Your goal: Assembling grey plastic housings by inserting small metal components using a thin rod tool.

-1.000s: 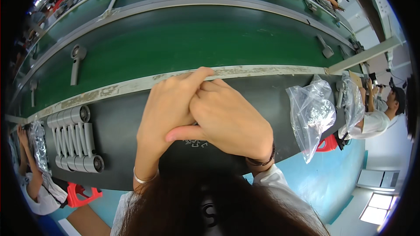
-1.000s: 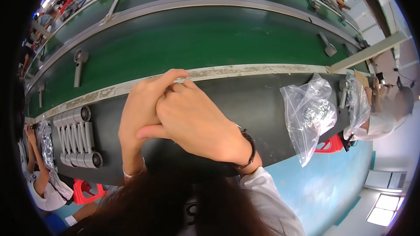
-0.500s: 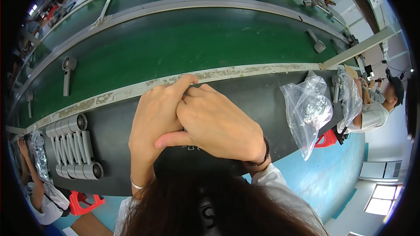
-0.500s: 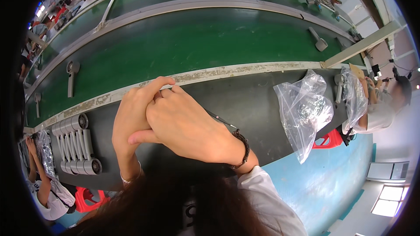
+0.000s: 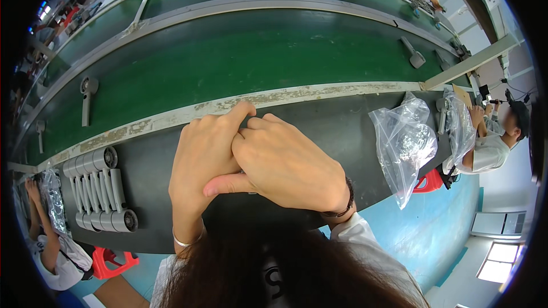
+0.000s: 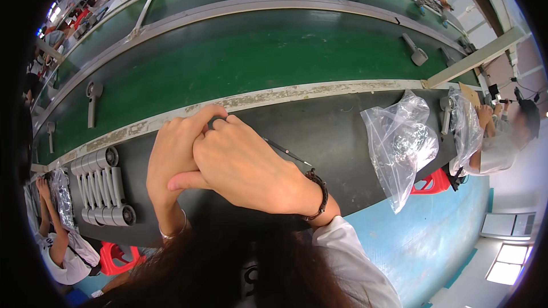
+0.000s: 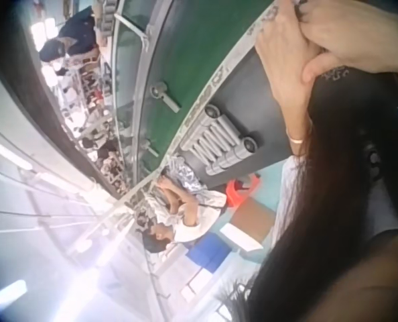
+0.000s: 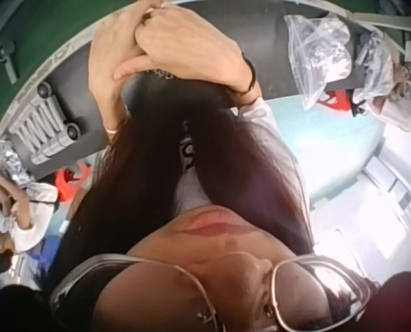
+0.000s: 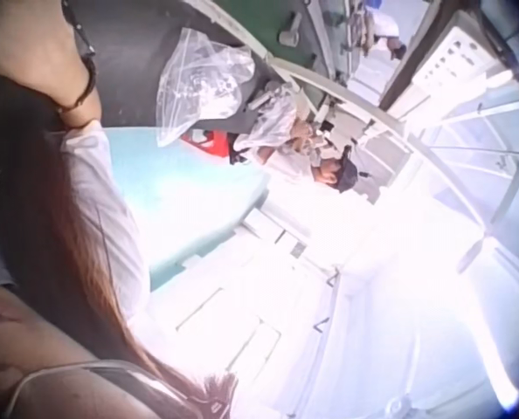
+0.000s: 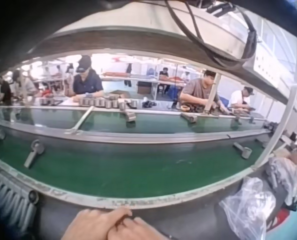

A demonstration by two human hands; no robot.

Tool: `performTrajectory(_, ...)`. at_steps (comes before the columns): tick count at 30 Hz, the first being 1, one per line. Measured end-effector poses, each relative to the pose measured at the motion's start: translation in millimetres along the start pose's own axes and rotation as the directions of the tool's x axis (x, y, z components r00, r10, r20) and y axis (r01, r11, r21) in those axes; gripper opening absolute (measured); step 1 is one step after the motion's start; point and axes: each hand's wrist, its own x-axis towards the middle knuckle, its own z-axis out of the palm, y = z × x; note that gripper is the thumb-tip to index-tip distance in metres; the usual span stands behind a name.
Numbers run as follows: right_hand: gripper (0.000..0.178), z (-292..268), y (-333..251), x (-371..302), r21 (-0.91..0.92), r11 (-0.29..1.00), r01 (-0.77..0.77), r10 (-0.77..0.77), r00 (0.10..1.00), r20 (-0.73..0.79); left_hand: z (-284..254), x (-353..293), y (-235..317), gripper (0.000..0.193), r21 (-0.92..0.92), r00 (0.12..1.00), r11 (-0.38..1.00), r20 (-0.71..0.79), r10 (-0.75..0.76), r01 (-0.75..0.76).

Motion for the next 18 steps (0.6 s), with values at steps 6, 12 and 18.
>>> performTrajectory(6,0.069,2.7,0.1,-0.9,0.005,1.000,0.031,-0.030,0.999,-0.032,1.2,-2.5,-1.1,0.024,0.031,0.999,0.999,-0.046,0.022,-0.021)
performTrajectory(12,0.070,-1.2,-1.8,-0.4,-0.007,1.000,0.011,-0.011,1.000,0.016,-2.0,-1.4,2.5,0.026,0.011,1.000,1.000,0.009,0.006,-0.006)
performTrajectory(18,0.071,-0.9,-2.2,0.0,-0.006,1.000,0.012,-0.012,1.000,0.019,-1.4,-1.9,1.1,0.027,-0.025,1.000,1.000,0.019,0.009,-0.008)
